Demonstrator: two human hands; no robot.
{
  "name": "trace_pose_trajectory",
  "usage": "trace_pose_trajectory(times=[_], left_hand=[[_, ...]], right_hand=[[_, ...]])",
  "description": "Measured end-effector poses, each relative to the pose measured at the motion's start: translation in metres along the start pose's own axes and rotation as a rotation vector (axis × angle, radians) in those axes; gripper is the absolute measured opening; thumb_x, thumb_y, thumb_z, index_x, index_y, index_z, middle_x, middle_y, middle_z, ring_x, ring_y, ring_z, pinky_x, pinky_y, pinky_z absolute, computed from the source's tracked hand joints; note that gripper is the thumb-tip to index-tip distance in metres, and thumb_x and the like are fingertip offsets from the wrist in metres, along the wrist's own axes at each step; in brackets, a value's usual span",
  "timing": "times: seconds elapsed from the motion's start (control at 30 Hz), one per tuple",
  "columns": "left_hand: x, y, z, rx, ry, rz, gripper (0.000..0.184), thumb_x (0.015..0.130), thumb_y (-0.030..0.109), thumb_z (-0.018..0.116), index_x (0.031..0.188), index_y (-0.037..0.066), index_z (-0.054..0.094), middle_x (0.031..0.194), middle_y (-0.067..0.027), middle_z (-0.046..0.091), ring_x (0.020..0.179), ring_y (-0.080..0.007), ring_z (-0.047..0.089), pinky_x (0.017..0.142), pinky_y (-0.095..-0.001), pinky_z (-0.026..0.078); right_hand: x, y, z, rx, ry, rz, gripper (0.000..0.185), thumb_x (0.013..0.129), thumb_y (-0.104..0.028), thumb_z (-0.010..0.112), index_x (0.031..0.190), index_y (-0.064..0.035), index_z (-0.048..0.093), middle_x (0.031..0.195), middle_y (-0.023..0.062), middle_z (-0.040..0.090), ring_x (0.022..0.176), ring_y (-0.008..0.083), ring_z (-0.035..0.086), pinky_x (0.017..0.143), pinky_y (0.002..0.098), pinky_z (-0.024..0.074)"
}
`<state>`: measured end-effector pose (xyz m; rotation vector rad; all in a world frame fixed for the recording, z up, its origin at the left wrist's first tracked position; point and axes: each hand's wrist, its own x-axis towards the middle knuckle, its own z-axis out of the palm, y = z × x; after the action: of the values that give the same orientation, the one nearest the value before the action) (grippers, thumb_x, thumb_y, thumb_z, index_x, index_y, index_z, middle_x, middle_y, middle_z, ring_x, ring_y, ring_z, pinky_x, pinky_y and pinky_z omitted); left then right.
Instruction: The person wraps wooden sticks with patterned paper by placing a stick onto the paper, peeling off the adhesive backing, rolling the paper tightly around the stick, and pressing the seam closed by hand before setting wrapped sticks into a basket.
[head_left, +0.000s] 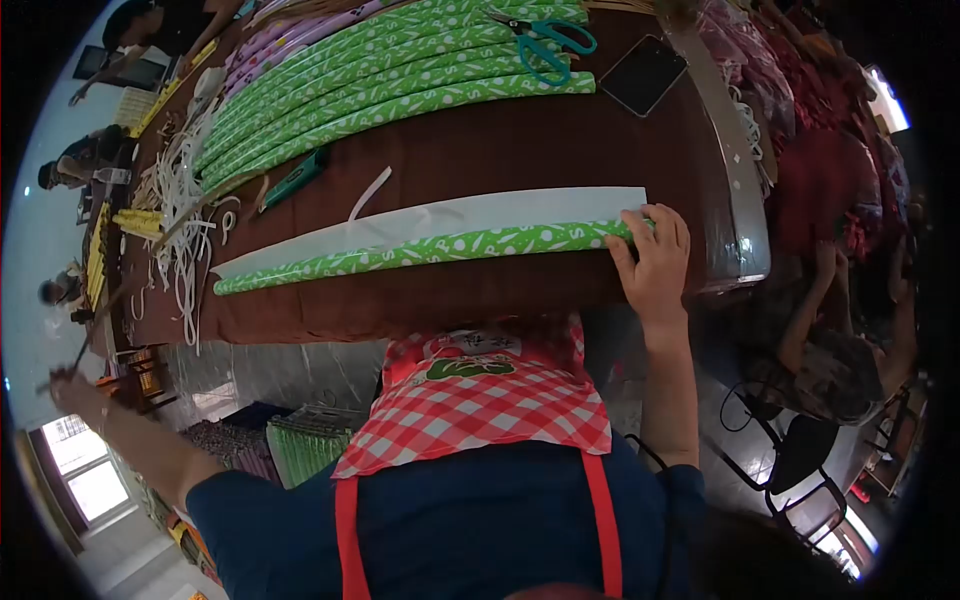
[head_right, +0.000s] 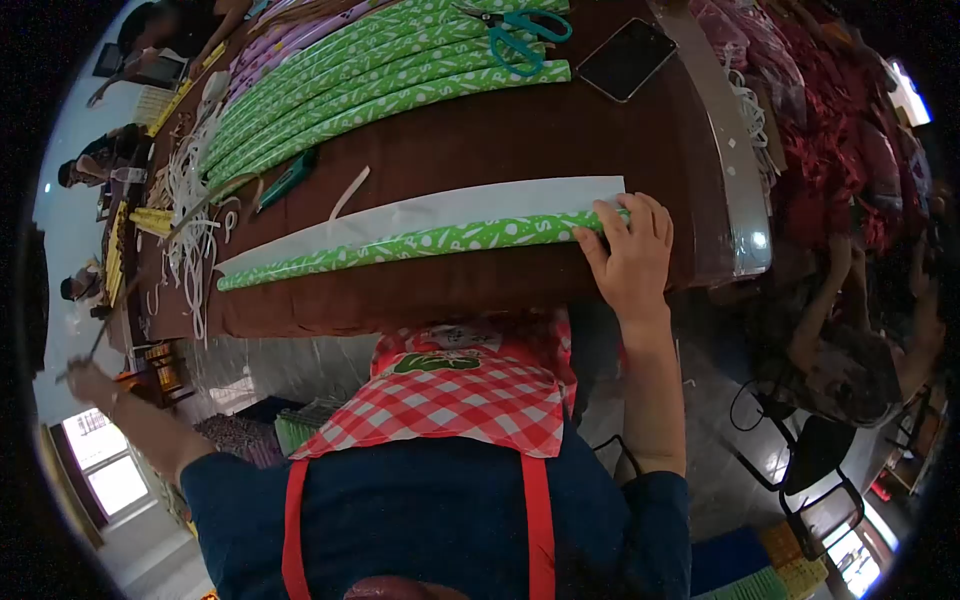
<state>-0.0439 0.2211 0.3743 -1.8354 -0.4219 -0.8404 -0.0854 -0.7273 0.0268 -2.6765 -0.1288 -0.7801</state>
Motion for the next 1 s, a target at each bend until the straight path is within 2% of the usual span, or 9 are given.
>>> trace_pose_trajectory(times=[0.03,0.13,0.23,0.37,0.47,0.6,0.7,0.77,1.0], left_hand=[[-0.016,-0.051,-0.023,0.065,-0.213,-0.372,0.025,0.079,0.034,0.075,0.082,0.009,0.074,0.08,-0.0065,0.072,0.079,-0.0189,0.071,0.064,-0.0305,0.055],[0.007,-0.061,-0.151,0.581,-0.36,-0.555,0.039,0.082,0.05,0.071,0.078,0.012,0.073,0.081,-0.0018,0.073,0.071,-0.0193,0.071,0.055,-0.0336,0.054],[0.039,-0.037,-0.16,-0.578,-0.033,-0.758,0.031,0.089,0.033,0.062,0.095,0.004,0.07,0.091,-0.0078,0.071,0.082,-0.0202,0.068,0.069,-0.0331,0.053],[0.065,0.154,-0.229,-1.72,-0.146,-0.435,0.024,0.098,0.016,0.053,0.112,0.0,0.064,0.088,-0.0069,0.066,0.078,-0.0198,0.066,0.07,-0.0288,0.053],[0.009,0.33,-0.415,-2.257,-0.87,-0.02,0.01,0.095,0.004,0.057,0.104,0.004,0.062,0.08,0.0014,0.059,0.062,-0.0013,0.048,0.051,-0.0173,0.036],[-0.059,0.461,-0.537,-2.363,-1.319,0.726,0.006,0.093,0.007,0.062,0.093,0.002,0.065,0.071,0.0022,0.058,0.062,-0.0035,0.052,0.051,-0.0207,0.041],[-0.077,0.519,-0.584,-2.338,-1.285,0.939,0.007,0.09,0.008,0.065,0.091,0.002,0.067,0.072,-0.0039,0.063,0.061,-0.0104,0.059,0.054,-0.026,0.044],[-0.082,0.546,-0.601,-2.352,-0.806,0.92,0.01,0.085,0.012,0.067,0.089,0.003,0.068,0.076,-0.0108,0.068,0.064,-0.0226,0.064,0.06,-0.0342,0.049],[-0.084,0.582,-0.624,-2.202,-0.737,0.975,0.014,0.084,0.019,0.068,0.086,0.005,0.069,0.082,-0.0118,0.069,0.074,-0.0306,0.066,0.068,-0.041,0.051]], right_hand=[[0.001,0.0,0.0,-0.002,-0.011,-0.001,0.033,0.084,-0.031,0.072,0.105,-0.0066,0.067,0.11,0.0123,0.056,0.108,0.0341,0.052,0.092,0.046,0.0411],[0.001,0.0,0.0,0.035,-0.021,0.011,0.033,0.083,-0.03,0.072,0.106,-0.0069,0.067,0.11,0.0124,0.056,0.108,0.034,0.052,0.093,0.046,0.0411],[-0.001,0.001,0.002,0.035,-0.017,0.018,0.032,0.083,-0.029,0.073,0.106,-0.0072,0.067,0.11,0.0124,0.057,0.108,0.0341,0.052,0.093,0.0459,0.041],[-0.002,0.004,0.004,-0.002,0.027,0.006,0.032,0.083,-0.029,0.073,0.106,-0.0075,0.067,0.109,0.0121,0.057,0.107,0.034,0.052,0.093,0.0457,0.0409],[-0.002,0.003,0.003,0.032,0.003,0.007,0.032,0.082,-0.03,0.073,0.106,-0.0089,0.067,0.108,0.012,0.057,0.107,0.0336,0.052,0.093,0.0454,0.0408],[-0.001,-0.002,0.002,-0.001,0.034,0.029,0.032,0.081,-0.031,0.073,0.104,-0.0097,0.067,0.108,0.0113,0.057,0.106,0.0332,0.052,0.092,0.0458,0.0403],[0.001,-0.007,-0.001,-0.05,0.007,0.061,0.033,0.08,-0.033,0.074,0.104,-0.0105,0.067,0.108,0.0106,0.056,0.107,0.0328,0.052,0.092,0.0468,0.0401],[-0.002,-0.007,0.0,-0.062,0.01,0.067,0.037,0.078,-0.034,0.075,0.107,-0.0107,0.065,0.108,0.0101,0.056,0.106,0.0319,0.053,0.092,0.0477,0.04],[-0.004,-0.005,0.002,0.009,0.084,0.105,0.045,0.076,-0.035,0.077,0.104,-0.0051,0.06,0.107,0.011,0.056,0.105,0.0313,0.053,0.091,0.048,0.0405]])
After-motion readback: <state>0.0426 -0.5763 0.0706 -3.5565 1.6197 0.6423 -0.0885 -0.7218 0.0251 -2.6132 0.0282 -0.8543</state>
